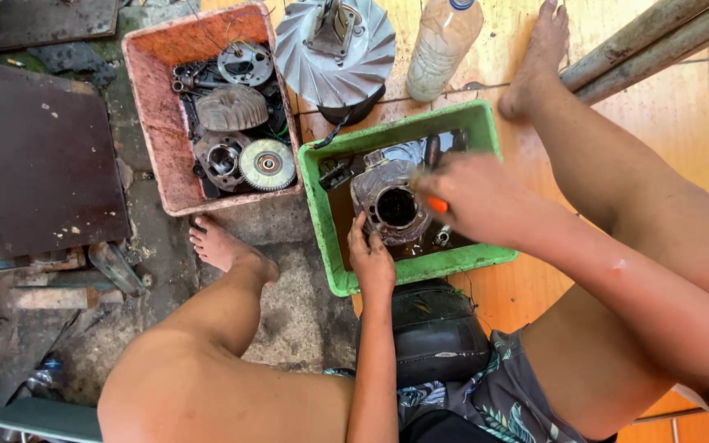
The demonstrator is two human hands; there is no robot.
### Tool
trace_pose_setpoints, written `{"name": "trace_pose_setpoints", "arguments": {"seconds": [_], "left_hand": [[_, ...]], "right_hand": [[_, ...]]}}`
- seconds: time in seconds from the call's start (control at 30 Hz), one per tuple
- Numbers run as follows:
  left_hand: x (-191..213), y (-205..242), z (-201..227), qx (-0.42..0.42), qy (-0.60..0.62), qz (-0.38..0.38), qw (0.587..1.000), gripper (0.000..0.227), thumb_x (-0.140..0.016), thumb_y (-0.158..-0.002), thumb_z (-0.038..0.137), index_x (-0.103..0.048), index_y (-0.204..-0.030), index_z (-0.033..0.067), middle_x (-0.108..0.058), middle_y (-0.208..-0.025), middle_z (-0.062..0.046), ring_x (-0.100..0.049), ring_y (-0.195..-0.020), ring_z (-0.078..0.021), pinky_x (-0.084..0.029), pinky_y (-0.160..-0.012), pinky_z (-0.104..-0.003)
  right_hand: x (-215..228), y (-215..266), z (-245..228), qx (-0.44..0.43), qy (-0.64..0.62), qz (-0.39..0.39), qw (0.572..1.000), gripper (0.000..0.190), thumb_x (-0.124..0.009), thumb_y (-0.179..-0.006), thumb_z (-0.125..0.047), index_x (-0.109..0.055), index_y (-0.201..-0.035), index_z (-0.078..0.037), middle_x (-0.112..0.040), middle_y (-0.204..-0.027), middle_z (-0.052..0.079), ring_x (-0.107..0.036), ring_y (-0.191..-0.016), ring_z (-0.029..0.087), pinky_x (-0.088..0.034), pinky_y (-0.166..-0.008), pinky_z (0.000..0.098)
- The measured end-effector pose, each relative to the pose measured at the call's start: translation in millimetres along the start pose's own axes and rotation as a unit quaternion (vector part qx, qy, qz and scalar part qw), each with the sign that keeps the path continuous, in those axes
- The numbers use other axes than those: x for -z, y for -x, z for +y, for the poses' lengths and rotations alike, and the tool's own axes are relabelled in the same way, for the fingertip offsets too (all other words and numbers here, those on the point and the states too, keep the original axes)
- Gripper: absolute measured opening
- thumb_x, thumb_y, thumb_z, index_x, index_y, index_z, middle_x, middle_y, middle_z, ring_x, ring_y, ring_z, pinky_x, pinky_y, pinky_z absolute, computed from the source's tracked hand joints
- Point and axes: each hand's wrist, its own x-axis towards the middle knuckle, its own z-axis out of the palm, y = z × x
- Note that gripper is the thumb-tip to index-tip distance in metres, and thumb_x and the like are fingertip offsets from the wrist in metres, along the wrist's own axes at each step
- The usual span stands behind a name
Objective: Cleaning a motorcycle cylinder block using a brush and solvent in a plastic tray
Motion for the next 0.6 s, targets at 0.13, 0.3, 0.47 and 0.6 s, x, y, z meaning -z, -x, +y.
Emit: {"name": "trace_pose_setpoints", "arguments": {"seconds": [0.13, 0.3, 0.47, 0.6], "left_hand": [[-0.8, -4.7, -1.8, -0.001, 0.004, -0.002, 1.0, 0.048, -0.051, -0.097, 0.008, -0.055, -0.144, 0.013, -0.044, -0.151, -0.023, -0.038, -0.144, -0.0441, -0.03, -0.12, -0.055], [0.2, -0.9, 6.2, 0.0, 0.003, -0.001, 1.0, 0.047, -0.05, -0.097, 0.008, -0.053, -0.144, 0.0102, -0.043, -0.15, -0.026, -0.037, -0.143, -0.0472, -0.03, -0.119, -0.057], [-1.7, -5.8, 5.3, -0.008, -0.023, 0.0, 1.0, 0.046, -0.056, -0.097, 0.01, -0.053, -0.143, 0.0111, -0.047, -0.146, -0.024, -0.042, -0.14, -0.0462, -0.036, -0.116, -0.056], [0.6, -3.2, 15.4, 0.011, -0.027, 0.008, 1.0, 0.053, -0.064, -0.093, 0.012, -0.049, -0.144, 0.0191, -0.05, -0.142, -0.016, -0.049, -0.137, -0.0363, -0.041, -0.114, -0.052]], "right_hand": [[14.8, -3.5, -10.6, -0.032, -0.167, -0.128, 0.977, 0.015, -0.07, -0.088, -0.026, -0.077, -0.099, -0.019, -0.077, -0.084, 0.009, -0.076, -0.082, 0.028, -0.062, -0.074, 0.0442], [-4.5, -5.0, -6.8, 0.014, 0.009, 0.017, 1.0, 0.014, -0.068, -0.09, -0.033, -0.075, -0.09, -0.022, -0.076, -0.081, 0.003, -0.072, -0.093, 0.023, -0.058, -0.075, 0.0373], [7.1, -6.9, -0.9, 0.015, -0.155, 0.018, 0.988, 0.016, -0.066, -0.093, -0.027, -0.073, -0.091, -0.013, -0.075, -0.08, 0.012, -0.072, -0.088, 0.032, -0.059, -0.072, 0.0443], [4.6, -7.4, -14.0, 0.02, -0.214, -0.049, 0.975, 0.013, -0.067, -0.091, -0.025, -0.075, -0.088, -0.016, -0.074, -0.083, 0.011, -0.074, -0.084, 0.029, -0.061, -0.074, 0.0427]]}}
